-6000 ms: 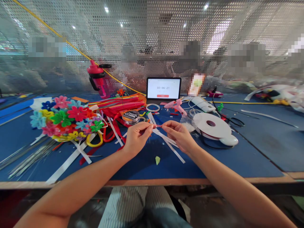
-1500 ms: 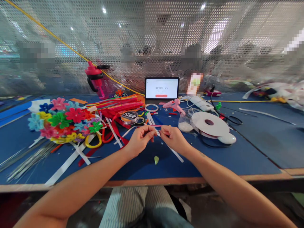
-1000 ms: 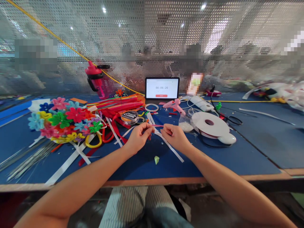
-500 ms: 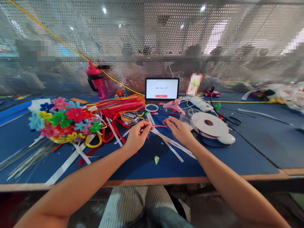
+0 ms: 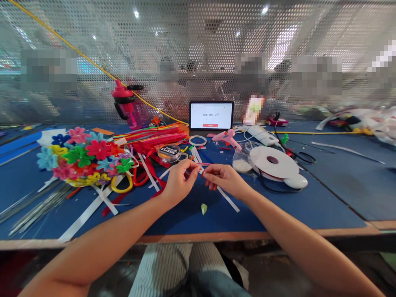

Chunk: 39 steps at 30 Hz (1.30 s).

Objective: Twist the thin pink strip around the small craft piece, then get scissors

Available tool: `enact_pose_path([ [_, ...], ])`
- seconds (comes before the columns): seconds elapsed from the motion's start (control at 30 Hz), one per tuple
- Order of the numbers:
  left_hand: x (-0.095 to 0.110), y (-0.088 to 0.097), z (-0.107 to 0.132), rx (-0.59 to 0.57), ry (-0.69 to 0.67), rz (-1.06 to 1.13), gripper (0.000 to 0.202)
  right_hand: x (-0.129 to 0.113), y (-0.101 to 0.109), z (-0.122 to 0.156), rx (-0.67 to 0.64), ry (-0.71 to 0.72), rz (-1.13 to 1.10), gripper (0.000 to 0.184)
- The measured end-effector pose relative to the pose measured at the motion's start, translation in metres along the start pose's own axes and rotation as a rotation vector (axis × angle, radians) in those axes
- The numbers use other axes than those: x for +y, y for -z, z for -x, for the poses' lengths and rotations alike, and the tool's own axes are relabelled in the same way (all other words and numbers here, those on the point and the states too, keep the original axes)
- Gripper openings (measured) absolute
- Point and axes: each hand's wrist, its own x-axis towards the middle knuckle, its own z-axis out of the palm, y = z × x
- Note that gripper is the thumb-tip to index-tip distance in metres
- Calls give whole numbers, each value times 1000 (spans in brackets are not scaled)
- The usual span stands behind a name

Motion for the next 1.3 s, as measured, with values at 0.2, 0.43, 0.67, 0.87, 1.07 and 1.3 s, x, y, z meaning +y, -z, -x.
enact_pose_path([
  [0.2,-4,0,-1,-32,101,108,25,-3,5,1,50,114,128,28],
  [0.43,-7,7,-10,293,-8,46,25,-4,7,2,85,133,154,30],
  [0.67,3,7,-3,-46,-127,-76,22,0,8,1,66,172,179,27],
  [0.87,-3,0,1,-108,-208,-224,13,1,6,3,73,235,343,22],
  [1.07,-3,2,1,-121,-223,-353,8,0,5,4,109,320,561,22],
  [1.3,0,4,1,-165,-172,-213,9,-1,5,4,150,371,651,18],
])
